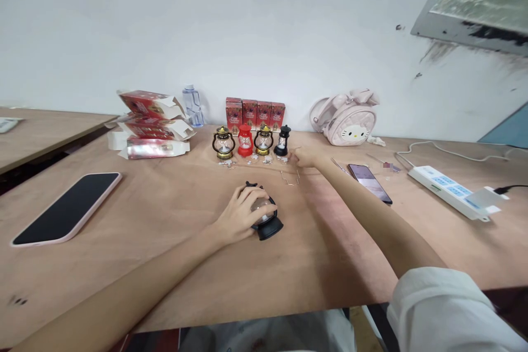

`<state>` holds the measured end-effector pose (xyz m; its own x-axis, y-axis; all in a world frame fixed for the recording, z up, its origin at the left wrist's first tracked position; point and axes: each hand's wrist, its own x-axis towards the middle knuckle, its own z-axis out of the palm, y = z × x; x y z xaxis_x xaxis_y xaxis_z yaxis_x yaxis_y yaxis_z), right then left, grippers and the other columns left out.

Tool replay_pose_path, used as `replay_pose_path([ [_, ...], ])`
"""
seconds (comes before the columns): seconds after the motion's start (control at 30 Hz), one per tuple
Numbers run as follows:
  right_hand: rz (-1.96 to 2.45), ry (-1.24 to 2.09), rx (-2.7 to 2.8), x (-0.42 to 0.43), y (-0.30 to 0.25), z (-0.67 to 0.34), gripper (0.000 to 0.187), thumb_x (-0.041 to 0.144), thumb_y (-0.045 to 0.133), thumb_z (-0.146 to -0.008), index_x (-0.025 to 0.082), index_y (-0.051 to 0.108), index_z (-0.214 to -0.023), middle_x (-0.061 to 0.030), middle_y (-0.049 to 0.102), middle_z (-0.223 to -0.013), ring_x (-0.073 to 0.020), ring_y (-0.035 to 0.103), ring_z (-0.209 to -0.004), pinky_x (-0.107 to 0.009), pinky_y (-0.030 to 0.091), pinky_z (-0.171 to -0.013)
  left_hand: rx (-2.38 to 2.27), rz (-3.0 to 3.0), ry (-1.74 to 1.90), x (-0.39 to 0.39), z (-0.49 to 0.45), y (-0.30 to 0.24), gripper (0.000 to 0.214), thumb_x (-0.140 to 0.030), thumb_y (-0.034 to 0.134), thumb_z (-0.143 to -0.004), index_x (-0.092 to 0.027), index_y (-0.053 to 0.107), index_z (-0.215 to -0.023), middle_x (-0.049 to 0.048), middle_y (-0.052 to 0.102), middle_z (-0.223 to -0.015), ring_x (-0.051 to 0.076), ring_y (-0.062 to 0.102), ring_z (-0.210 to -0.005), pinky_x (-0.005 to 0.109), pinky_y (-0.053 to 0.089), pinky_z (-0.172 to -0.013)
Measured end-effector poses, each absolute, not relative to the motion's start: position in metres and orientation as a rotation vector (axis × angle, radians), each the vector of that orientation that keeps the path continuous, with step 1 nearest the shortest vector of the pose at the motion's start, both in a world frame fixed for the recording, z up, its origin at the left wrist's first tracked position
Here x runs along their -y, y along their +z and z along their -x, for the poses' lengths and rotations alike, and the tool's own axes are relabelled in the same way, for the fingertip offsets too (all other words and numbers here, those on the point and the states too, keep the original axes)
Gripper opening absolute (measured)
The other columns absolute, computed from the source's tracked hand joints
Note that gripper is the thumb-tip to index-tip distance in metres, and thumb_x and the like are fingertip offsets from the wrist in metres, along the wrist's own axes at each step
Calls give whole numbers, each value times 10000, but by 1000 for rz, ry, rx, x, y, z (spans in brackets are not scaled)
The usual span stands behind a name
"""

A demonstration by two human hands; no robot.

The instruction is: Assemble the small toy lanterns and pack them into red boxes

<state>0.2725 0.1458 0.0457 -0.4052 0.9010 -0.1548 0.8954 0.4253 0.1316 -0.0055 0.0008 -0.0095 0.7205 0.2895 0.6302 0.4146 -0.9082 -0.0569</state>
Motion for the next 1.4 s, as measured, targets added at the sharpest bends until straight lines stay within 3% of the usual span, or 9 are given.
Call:
replay_pose_path([
  [0.17,-1625,-23,-2523,-149,39,-283,495,12,477,-739,92,572,-1219,-93,706,-981,-158,624,-776,-214,412,-630,570,2734,-950,0,6,-9,377,-115,531,-795,-220,573,-1155,120,554,-1117,269,476,-1080,434,395,-883],
  [0.43,-1647,-70,-2542,-155,33,-286,559,-4,515,-661,89,564,-1210,-89,697,-921,-159,606,-746,-204,388,-575,573,2744,-947,-1,6,-9,373,-134,527,-807,-223,578,-1166,122,553,-1124,273,473,-1086,437,399,-883],
  [0.67,-1661,-45,-2571,-152,34,-284,568,-7,511,-643,101,581,-1196,-96,681,-1003,-171,606,-819,-210,400,-628,588,2758,-938,-1,6,-10,372,-135,517,-816,-227,579,-1171,124,553,-1130,272,467,-1093,442,400,-889],
  [0.9,-1694,-44,-2618,-141,38,-279,484,-33,509,-659,81,617,-1116,-98,700,-931,-173,610,-804,-211,394,-663,580,2754,-929,-2,7,-10,373,-147,514,-814,-223,580,-1173,130,554,-1131,278,464,-1086,452,403,-887],
  [1.13,-1821,-6,-2787,-114,34,-267,289,73,457,-816,129,620,-1048,-91,682,-1028,-162,603,-910,-221,410,-791,586,2759,-976,0,4,-6,328,-141,505,-823,-219,595,-1129,118,556,-1097,264,482,-1062,426,408,-866],
  [1.27,-1967,-7,-2909,-89,20,-253,284,175,342,-923,155,593,-1056,-87,656,-1097,-155,597,-986,-238,428,-848,701,2820,-1079,2,4,-2,349,-109,539,-769,-204,589,-1101,105,536,-1092,246,498,-1035,404,433,-862],
  [1.4,-2100,-65,-3096,-63,2,-240,273,194,346,-931,195,611,-995,-61,677,-1033,-160,615,-992,-244,455,-857,864,2822,-1205,1,4,0,415,-70,564,-720,-213,571,-1110,89,517,-1102,234,494,-1046,380,450,-876],
])
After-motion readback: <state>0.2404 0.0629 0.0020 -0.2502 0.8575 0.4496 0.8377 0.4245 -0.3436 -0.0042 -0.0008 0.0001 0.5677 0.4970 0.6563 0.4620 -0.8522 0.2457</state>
